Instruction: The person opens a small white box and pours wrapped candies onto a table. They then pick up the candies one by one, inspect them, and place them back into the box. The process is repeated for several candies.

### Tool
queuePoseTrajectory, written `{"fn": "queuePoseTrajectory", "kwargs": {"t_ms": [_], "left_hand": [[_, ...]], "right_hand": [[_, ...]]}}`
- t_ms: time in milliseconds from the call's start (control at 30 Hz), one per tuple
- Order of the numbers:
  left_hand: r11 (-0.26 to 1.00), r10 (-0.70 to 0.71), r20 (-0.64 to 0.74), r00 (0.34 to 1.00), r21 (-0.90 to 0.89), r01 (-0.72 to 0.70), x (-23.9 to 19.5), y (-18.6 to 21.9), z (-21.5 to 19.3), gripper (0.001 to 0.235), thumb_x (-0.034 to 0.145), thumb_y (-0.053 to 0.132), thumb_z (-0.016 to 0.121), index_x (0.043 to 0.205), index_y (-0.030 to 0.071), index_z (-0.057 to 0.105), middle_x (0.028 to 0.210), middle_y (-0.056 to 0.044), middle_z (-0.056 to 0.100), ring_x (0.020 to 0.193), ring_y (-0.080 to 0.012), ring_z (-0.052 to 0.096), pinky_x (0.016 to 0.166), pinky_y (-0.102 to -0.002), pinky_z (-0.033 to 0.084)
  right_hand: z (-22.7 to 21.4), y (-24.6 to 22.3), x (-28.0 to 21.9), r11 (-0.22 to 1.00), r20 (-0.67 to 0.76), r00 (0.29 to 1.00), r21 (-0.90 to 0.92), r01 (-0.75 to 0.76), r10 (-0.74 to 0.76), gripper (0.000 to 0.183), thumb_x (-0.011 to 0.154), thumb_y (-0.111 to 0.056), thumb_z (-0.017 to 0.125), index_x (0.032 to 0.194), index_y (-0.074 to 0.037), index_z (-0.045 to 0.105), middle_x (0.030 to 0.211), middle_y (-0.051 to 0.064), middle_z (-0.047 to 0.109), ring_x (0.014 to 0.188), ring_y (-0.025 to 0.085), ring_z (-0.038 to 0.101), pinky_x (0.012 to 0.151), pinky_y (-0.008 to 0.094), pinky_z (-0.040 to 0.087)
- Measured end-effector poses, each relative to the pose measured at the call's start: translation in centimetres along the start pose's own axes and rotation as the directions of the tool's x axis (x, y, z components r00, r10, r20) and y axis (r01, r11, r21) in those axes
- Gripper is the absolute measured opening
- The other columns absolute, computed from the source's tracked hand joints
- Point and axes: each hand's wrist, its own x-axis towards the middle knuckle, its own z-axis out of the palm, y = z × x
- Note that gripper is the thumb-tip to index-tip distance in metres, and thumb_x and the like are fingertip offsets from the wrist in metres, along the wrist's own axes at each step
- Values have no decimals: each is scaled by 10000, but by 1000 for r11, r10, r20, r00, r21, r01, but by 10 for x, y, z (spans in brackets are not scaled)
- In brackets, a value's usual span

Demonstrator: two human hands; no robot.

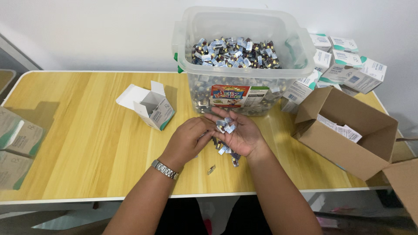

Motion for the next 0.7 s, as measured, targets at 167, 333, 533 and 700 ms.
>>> {"fn": "queuePoseTrajectory", "kwargs": {"t_ms": [167, 333, 533, 700], "left_hand": [[997, 52, 53, 997, 47, -54, 0, -1, 0, 165, 864, 53, 726, 1021, 102, 708, 1042, -71, 701, 995, -289, 672, 843, -398, 549], [984, 54, 97, 994, 165, -70, 3, 1, 3, 336, 822, 12, 700, 1127, 147, 744, 956, -76, 649, 953, -284, 661, 822, -412, 547], [975, 39, 103, 994, 216, -60, 6, 5, 3, 434, 820, 15, 682, 1216, 178, 750, 930, -77, 647, 900, -289, 651, 768, -424, 531], [966, -23, 89, 996, 258, -1, 5, 1, 3, 417, 777, 50, 716, 1178, 158, 746, 947, -92, 645, 927, -303, 652, 786, -435, 527]], "right_hand": [[-1, 0, 0, 998, 61, 998, 68, -12, 8, 627, 1056, -296, 494, 1527, 92, 355, 1557, 323, 403, 1363, 394, 513, 1096, 499, 465], [0, 1, -1, 997, 23, 1000, 71, 5, -6, 622, 1037, -310, 503, 1506, 73, 361, 1534, 319, 417, 1325, 386, 553, 1060, 476, 505], [2, 6, -1, 1000, 40, 999, 12, 12, -12, 578, 1095, -312, 477, 1526, 61, 380, 1428, 288, 528, 1262, 349, 596, 1074, 488, 507], [6, 7, -1, 1000, -68, 998, -18, -6, 5, 576, 1072, -356, 441, 1442, 84, 413, 1360, 296, 577, 1245, 365, 618, 1089, 514, 506]]}}
